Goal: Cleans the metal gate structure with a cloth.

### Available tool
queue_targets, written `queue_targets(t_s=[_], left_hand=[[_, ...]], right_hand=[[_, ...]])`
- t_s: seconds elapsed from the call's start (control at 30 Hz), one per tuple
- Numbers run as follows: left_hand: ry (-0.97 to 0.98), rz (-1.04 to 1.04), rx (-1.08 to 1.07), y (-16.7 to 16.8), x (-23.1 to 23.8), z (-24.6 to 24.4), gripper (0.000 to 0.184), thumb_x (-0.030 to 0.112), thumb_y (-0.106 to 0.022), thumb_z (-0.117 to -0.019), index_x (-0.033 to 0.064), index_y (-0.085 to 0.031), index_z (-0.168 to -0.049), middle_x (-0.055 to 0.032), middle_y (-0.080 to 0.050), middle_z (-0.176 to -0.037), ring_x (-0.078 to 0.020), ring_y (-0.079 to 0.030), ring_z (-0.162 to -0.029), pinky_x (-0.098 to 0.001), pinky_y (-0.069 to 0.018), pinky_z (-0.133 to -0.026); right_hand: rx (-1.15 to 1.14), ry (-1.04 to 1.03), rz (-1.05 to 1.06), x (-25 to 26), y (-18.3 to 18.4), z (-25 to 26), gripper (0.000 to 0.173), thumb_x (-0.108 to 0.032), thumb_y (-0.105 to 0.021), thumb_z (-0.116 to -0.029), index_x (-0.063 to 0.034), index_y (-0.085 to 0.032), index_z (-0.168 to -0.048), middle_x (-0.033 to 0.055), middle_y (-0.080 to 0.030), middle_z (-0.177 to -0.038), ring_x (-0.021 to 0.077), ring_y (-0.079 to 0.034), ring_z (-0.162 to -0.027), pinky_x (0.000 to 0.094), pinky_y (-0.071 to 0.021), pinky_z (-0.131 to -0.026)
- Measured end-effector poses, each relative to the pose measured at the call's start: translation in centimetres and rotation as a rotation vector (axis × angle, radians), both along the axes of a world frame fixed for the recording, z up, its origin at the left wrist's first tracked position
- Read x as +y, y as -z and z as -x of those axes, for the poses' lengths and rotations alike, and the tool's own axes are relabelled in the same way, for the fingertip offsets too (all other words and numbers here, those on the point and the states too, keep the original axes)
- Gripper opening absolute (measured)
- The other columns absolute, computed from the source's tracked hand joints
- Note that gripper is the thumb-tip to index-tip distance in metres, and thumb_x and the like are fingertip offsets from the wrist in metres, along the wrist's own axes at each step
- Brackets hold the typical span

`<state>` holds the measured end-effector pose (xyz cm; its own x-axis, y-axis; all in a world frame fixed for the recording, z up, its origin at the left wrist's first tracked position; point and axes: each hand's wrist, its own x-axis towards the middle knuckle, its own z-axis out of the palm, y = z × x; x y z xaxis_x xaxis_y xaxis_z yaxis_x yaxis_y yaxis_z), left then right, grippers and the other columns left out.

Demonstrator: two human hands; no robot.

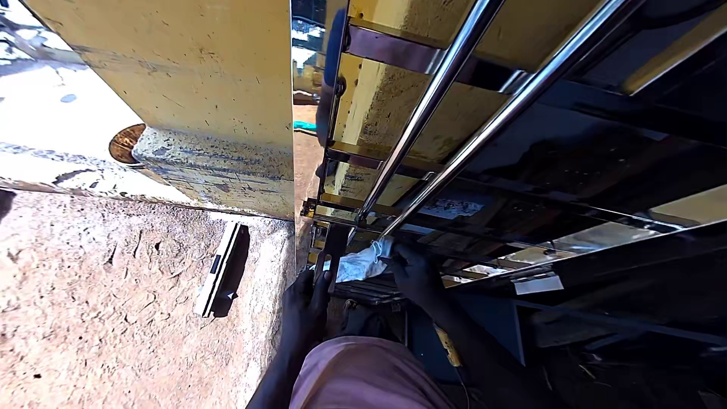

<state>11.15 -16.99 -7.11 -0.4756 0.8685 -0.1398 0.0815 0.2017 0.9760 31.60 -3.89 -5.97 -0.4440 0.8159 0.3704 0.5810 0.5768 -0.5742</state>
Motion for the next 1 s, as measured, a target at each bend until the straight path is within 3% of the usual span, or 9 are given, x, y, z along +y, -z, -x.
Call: queue_targets(t_s=[0.17, 0.33, 0.43, 0.53, 0.67, 0.77, 0.83, 0.93, 1.0], left_hand=[[0.034, -0.016, 0.032, 2.7, 0.9, -0.2, 0.032, 0.039, -0.057, -0.1012, 0.0112, -0.066, -0.086, 0.0059, -0.057, -0.062, -0.0066, -0.055, -0.053, -0.0271, -0.0485, -0.052], [0.099, -0.013, -0.009, 3.3, 1.1, -0.9, 0.036, 0.043, -0.054, -0.1022, 0.0113, -0.066, -0.091, 0.0055, -0.057, -0.062, -0.0076, -0.057, -0.053, -0.0293, -0.0515, -0.052], [0.09, -0.019, -0.044, 4.4, 1.6, -0.8, 0.037, 0.045, -0.056, -0.1017, 0.0109, -0.068, -0.093, 0.0055, -0.059, -0.064, -0.0069, -0.057, -0.054, -0.0288, -0.0516, -0.053], [0.086, 0.044, -0.021, 5.9, 1.7, -0.6, 0.039, 0.046, -0.054, -0.1016, 0.0103, -0.07, -0.1, 0.0043, -0.062, -0.067, -0.008, -0.06, -0.056, -0.0308, -0.0531, -0.056], [0.2, 0.148, -0.016, 5.3, 1.0, -0.2, 0.042, 0.046, -0.052, -0.1017, 0.0103, -0.073, -0.107, 0.0004, -0.07, -0.077, -0.0132, -0.067, -0.067, -0.0397, -0.0579, -0.068], [0.153, -0.183, -0.032, 2.0, 0.4, -0.6, 0.035, 0.04, -0.06, -0.101, 0.008, -0.072, -0.101, 0.0013, -0.07, -0.079, -0.0054, -0.065, -0.066, -0.027, -0.0569, -0.063], [0.186, -0.449, -0.076, -0.1, 0.5, -0.5, 0.048, 0.044, -0.061, -0.1015, 0.0014, -0.064, -0.124, -0.0082, -0.071, -0.104, -0.0101, -0.068, -0.093, -0.0297, -0.0586, -0.083], [0.407, -0.596, -0.137, -1.6, 0.8, 0.4, 0.07, 0.051, -0.059, -0.1007, 0.0001, -0.045, -0.147, -0.0168, -0.057, -0.141, -0.0196, -0.052, -0.134, -0.0429, -0.0408, -0.116], [0.498, -0.607, -0.18, -1.1, 1.0, 1.0, 0.042, 0.04, -0.057, -0.1044, 0.0019, -0.065, -0.119, -0.011, -0.068, -0.111, -0.0162, -0.062, -0.11, -0.0419, -0.0435, -0.106]], right_hand=[[0.445, 0.016, -0.037, -1.9, -3.6, -0.3, 0.022, -0.02, -0.073, -0.0891, -0.0094, -0.072, -0.109, -0.0017, -0.072, -0.103, 0.0063, -0.07, -0.091, 0.0259, -0.0625, -0.079], [0.513, -0.033, -0.298, 0.1, -11.8, 0.7, 0.044, -0.022, -0.075, -0.0886, -0.0203, -0.063, -0.131, -0.0115, -0.069, -0.119, 0.006, -0.068, -0.106, 0.0286, -0.0606, -0.09], [0.515, -0.165, -0.212, 0.3, -13.9, 0.8, 0.051, -0.02, -0.075, -0.0919, -0.025, -0.058, -0.139, -0.0147, -0.067, -0.127, 0.0043, -0.066, -0.113, 0.0273, -0.0584, -0.096], [0.469, -0.176, -0.083, -1.1, -14.6, 0.3, 0.035, -0.03, -0.064, -0.1003, -0.034, -0.06, -0.135, -0.0232, -0.067, -0.126, -0.0045, -0.061, -0.118, 0.0222, -0.0498, -0.104], [0.387, -0.027, -0.182, -2.3, -14.7, 0.1, 0.02, -0.024, -0.059, -0.1042, -0.0245, -0.066, -0.122, -0.0217, -0.071, -0.113, -0.0076, -0.064, -0.11, 0.0179, -0.0518, -0.099], [0.298, -0.052, 0.074, -4.2, -16.4, 0.8, 0.018, -0.024, -0.066, -0.0989, -0.0261, -0.071, -0.116, -0.0205, -0.073, -0.108, -0.0079, -0.066, -0.103, 0.0164, -0.0536, -0.094], [0.209, -0.174, 0.303, -4.7, -16.4, 1.1, 0.031, -0.03, -0.073, -0.0937, -0.0332, -0.067, -0.124, -0.0252, -0.07, -0.116, -0.0109, -0.062, -0.109, 0.0144, -0.052, -0.096], [0.232, -0.643, 0.605, -2.1, -13.7, 3.4, 0.026, -0.028, -0.068, -0.0956, -0.0154, -0.069, -0.118, -0.0062, -0.07, -0.109, 0.0004, -0.061, -0.106, 0.0218, -0.0501, -0.095], [0.208, -0.731, 0.618, -1.4, -11.7, 4.1, 0.027, -0.024, -0.069, -0.0933, -0.0062, -0.069, -0.114, 0.0045, -0.07, -0.1, 0.0071, -0.064, -0.098, 0.0247, -0.0536, -0.088]])
